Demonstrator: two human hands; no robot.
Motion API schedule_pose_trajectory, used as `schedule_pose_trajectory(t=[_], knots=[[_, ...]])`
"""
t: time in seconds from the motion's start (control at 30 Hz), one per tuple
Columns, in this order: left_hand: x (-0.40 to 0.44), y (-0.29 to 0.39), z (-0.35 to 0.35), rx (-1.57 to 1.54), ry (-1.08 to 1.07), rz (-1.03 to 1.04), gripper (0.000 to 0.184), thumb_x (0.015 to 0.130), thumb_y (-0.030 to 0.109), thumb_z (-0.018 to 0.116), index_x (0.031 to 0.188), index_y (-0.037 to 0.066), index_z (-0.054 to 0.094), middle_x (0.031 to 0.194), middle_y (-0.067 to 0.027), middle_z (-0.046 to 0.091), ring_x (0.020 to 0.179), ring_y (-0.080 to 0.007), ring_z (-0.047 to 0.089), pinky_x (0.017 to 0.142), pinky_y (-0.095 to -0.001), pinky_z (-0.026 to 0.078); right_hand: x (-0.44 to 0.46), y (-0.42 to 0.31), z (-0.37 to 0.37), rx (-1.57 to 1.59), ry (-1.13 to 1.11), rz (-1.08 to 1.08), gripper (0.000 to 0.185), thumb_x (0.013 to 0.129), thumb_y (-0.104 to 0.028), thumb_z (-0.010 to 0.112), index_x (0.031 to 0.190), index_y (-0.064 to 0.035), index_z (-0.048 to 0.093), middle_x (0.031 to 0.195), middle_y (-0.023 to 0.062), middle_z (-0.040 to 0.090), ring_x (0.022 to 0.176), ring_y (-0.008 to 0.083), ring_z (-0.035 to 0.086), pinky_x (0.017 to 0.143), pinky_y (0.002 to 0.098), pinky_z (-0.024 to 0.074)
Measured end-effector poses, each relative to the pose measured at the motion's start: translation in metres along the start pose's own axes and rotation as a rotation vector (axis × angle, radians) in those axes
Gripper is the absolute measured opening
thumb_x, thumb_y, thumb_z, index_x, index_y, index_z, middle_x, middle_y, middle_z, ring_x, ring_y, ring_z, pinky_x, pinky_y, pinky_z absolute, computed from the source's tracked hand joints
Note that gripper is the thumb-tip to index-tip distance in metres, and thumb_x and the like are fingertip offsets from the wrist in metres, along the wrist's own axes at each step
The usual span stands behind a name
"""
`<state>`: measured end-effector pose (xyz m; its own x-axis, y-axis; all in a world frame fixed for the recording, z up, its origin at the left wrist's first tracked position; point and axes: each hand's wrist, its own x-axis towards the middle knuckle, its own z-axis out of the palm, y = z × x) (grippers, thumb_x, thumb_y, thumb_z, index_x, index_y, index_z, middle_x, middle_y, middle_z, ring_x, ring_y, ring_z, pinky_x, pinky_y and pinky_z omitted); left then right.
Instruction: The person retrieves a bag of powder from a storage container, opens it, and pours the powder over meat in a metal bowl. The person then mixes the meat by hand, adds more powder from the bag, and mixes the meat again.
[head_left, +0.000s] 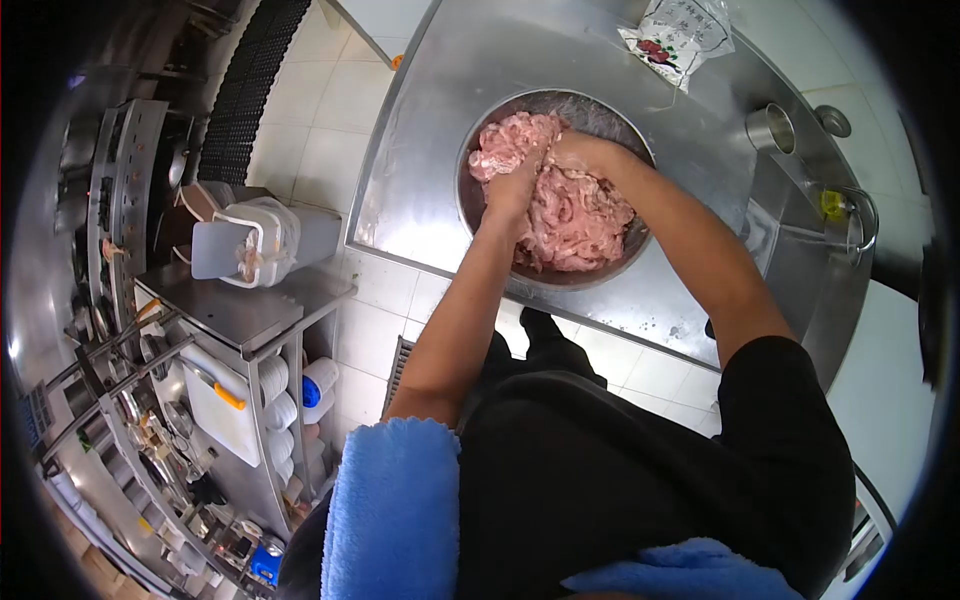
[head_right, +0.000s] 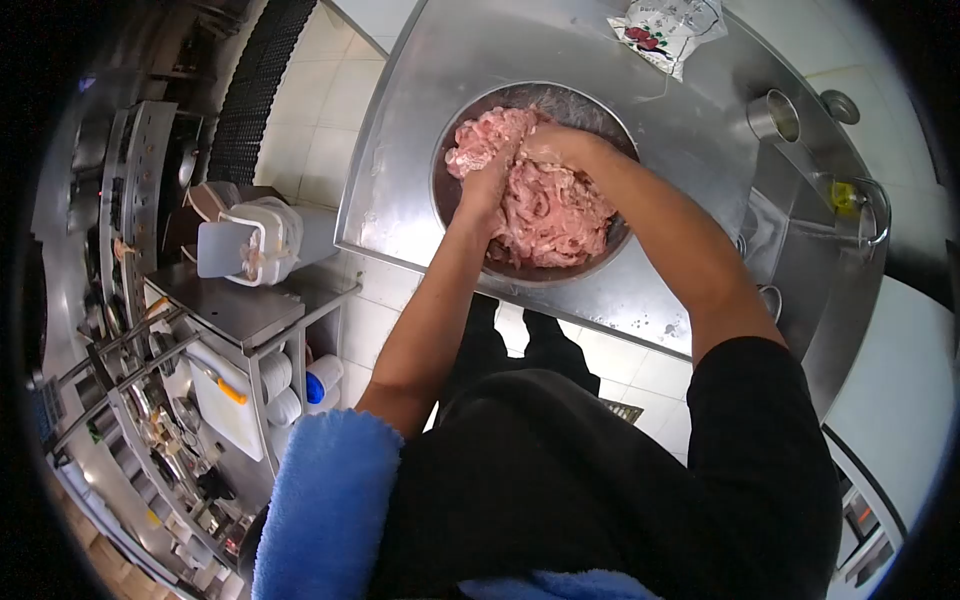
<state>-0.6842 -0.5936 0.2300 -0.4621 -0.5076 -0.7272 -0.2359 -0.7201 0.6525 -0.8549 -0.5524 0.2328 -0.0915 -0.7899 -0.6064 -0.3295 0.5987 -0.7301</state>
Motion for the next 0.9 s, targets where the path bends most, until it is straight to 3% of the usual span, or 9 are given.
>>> schedule_pose_trajectory(t=[0.07, 0.13, 0.27, 0.33, 0.4, 0.5, 0.63, 0.73, 0.9], knots=[[0.014, -0.002, 0.006, -0.058, -0.002, 0.048, 0.087, 0.086, 0.048, 0.077, 0.136, -0.019, 0.050, 0.136, -0.0226, 0.058, 0.119, -0.0278, 0.060, 0.100, -0.0362, 0.048, 0.020, 0.030, 0.006, 0.118, -0.050, 0.113, 0.049, 0.093, -0.023, 0.062, 0.133, 0.0051, 0.061, 0.124, 0.0154, 0.067, 0.111, 0.0238, 0.059, 0.098, 0.0370, 0.0472], [0.019, -0.007, 0.009, -0.171, -0.035, 0.081, 0.080, 0.089, 0.045, 0.075, 0.137, -0.015, 0.051, 0.135, -0.0201, 0.059, 0.119, -0.0265, 0.060, 0.100, -0.0360, 0.047, 0.003, 0.022, 0.021, 0.143, 0.204, 0.017, 0.049, 0.092, -0.024, 0.063, 0.133, 0.0044, 0.061, 0.123, 0.0145, 0.067, 0.111, 0.0220, 0.060, 0.098, 0.0366, 0.0472], [-0.008, 0.009, 0.023, -0.300, -0.013, 0.106, 0.051, 0.096, 0.028, 0.068, 0.135, -0.003, 0.058, 0.126, -0.0124, 0.065, 0.112, -0.0239, 0.063, 0.093, -0.0362, 0.051, -0.036, 0.005, 0.033, 0.168, 0.452, -0.217, 0.041, 0.081, -0.020, 0.067, 0.117, 0.0005, 0.066, 0.109, 0.0234, 0.070, 0.108, 0.0379, 0.066, 0.093, 0.0443, 0.0520], [-0.020, 0.010, 0.026, -0.113, -0.086, 0.303, 0.044, 0.096, 0.023, 0.066, 0.132, -0.001, 0.060, 0.124, -0.0118, 0.066, 0.109, -0.0230, 0.064, 0.091, -0.0365, 0.051, -0.087, -0.030, 0.030, -0.006, 0.495, -0.143, 0.041, 0.078, -0.021, 0.068, 0.115, -0.0043, 0.067, 0.106, 0.0265, 0.068, 0.113, 0.0439, 0.062, 0.096, 0.0465, 0.0509], [-0.041, 0.015, 0.020, 0.304, -0.015, 0.449, 0.035, 0.095, 0.015, 0.063, 0.128, 0.001, 0.063, 0.119, -0.0126, 0.068, 0.107, -0.0210, 0.065, 0.089, -0.0368, 0.052, -0.104, -0.020, 0.035, -0.208, 0.388, -0.086, 0.044, 0.081, -0.014, 0.068, 0.123, -0.0028, 0.062, 0.113, 0.0190, 0.069, 0.112, 0.0319, 0.063, 0.097, 0.0389, 0.0497], [-0.067, -0.003, -0.006, 0.589, -0.050, 0.728, 0.042, 0.100, 0.020, 0.064, 0.136, 0.000, 0.054, 0.112, -0.0080, 0.070, 0.099, -0.0145, 0.065, 0.084, -0.0319, 0.055, -0.124, 0.042, 0.053, -0.501, 0.591, -0.248, 0.044, 0.085, -0.010, 0.066, 0.127, -0.0010, 0.059, 0.118, 0.0160, 0.069, 0.111, 0.0262, 0.065, 0.094, 0.0367, 0.0505], [-0.054, -0.049, -0.027, 0.153, -0.231, -0.108, 0.047, 0.101, 0.022, 0.063, 0.139, -0.003, 0.050, 0.118, -0.0153, 0.067, 0.101, -0.0242, 0.069, 0.085, -0.0393, 0.060, -0.147, 0.061, 0.053, 0.058, 0.378, -0.020, 0.040, 0.091, -0.011, 0.061, 0.129, -0.0005, 0.059, 0.122, 0.0164, 0.068, 0.108, 0.0272, 0.067, 0.089, 0.0396, 0.0536], [-0.031, -0.064, -0.002, -0.014, -0.213, -0.236, 0.048, 0.101, 0.030, 0.063, 0.133, -0.004, 0.055, 0.121, -0.0161, 0.067, 0.104, -0.0267, 0.070, 0.086, -0.0404, 0.061, -0.103, 0.078, 0.054, 0.512, 0.223, 0.206, 0.039, 0.087, -0.008, 0.065, 0.125, 0.0032, 0.062, 0.108, 0.0151, 0.070, 0.101, 0.0236, 0.067, 0.085, 0.0392, 0.0547], [-0.021, -0.059, 0.005, -0.246, -0.274, -0.155, 0.045, 0.098, 0.033, 0.067, 0.127, -0.002, 0.062, 0.116, -0.0126, 0.068, 0.097, -0.0249, 0.070, 0.085, -0.0385, 0.060, -0.074, 0.064, 0.053, 1.005, 0.082, -0.051, 0.042, 0.090, -0.007, 0.065, 0.130, 0.0017, 0.059, 0.113, 0.0123, 0.069, 0.099, 0.0217, 0.067, 0.086, 0.0366, 0.0562]])
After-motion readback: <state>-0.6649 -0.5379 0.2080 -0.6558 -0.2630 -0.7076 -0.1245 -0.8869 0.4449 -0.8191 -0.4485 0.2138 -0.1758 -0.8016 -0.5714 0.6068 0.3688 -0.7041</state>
